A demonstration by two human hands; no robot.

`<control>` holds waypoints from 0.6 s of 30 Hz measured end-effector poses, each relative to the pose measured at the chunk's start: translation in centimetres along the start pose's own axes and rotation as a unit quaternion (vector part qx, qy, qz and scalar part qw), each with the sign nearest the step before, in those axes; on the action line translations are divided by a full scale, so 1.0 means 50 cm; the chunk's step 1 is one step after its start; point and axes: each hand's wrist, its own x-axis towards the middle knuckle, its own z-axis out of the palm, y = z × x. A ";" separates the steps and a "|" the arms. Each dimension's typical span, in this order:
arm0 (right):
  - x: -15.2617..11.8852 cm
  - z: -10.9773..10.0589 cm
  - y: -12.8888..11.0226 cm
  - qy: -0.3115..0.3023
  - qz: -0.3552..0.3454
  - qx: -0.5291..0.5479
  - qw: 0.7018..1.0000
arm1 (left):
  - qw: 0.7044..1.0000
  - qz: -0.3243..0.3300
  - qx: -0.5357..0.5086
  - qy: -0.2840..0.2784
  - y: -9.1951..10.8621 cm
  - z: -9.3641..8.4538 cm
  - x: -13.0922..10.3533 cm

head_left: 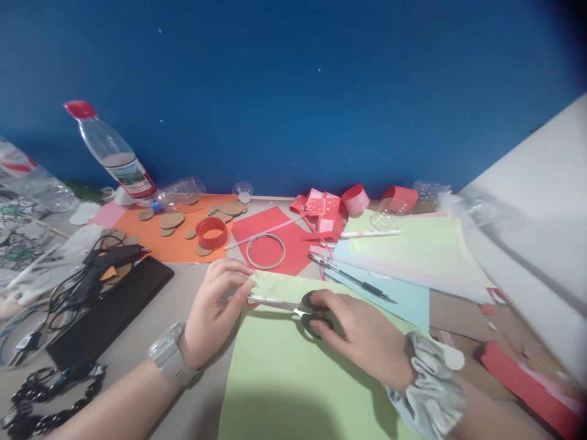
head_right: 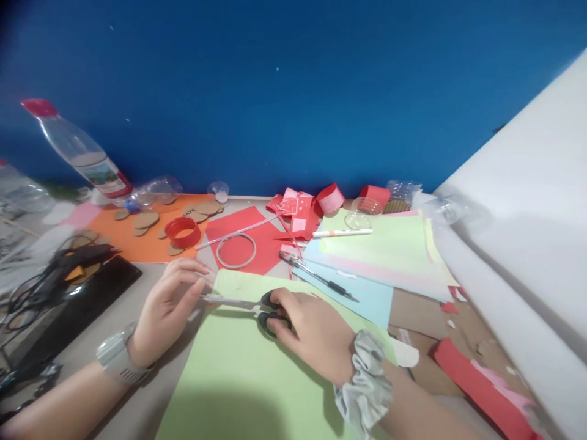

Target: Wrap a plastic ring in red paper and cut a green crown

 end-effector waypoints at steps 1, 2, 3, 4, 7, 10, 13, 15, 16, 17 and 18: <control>0.000 0.001 0.002 0.004 0.000 0.001 1.000 | 1.000 -0.013 -0.012 0.004 -0.001 0.000 0.000; 0.001 0.001 0.003 0.009 0.003 0.003 1.000 | 0.999 -0.027 -0.038 0.005 -0.002 0.000 0.001; 0.002 0.000 0.004 0.013 0.007 0.005 1.000 | 0.997 -0.040 -0.066 0.003 -0.005 -0.001 0.001; 0.003 0.000 0.005 0.017 0.009 0.009 1.000 | 0.995 -0.046 -0.090 -0.005 -0.007 -0.003 0.002; 0.007 0.000 0.008 0.026 0.007 0.021 0.999 | 0.991 -0.019 -0.115 -0.073 -0.014 -0.010 0.006; 0.006 0.003 0.011 0.054 0.006 0.036 0.998 | 0.985 -0.010 -0.092 -0.148 -0.012 -0.010 0.010; 0.003 0.008 0.013 0.094 0.011 0.050 0.994 | 0.982 -0.025 -0.043 -0.184 -0.007 -0.002 0.010; 0.001 0.011 0.015 0.115 0.017 0.055 0.992 | 0.982 -0.031 0.003 -0.185 -0.005 0.003 0.008; 0.001 0.013 0.016 0.124 0.020 0.056 0.990 | 0.983 -0.031 0.035 -0.178 -0.006 0.004 0.006; 0.001 0.016 0.017 0.134 0.025 0.057 0.989 | 0.983 -0.026 0.071 -0.165 -0.007 0.004 0.005; 0.001 0.018 0.019 0.143 0.028 0.059 0.988 | 0.982 -0.021 0.110 -0.151 -0.010 0.003 0.004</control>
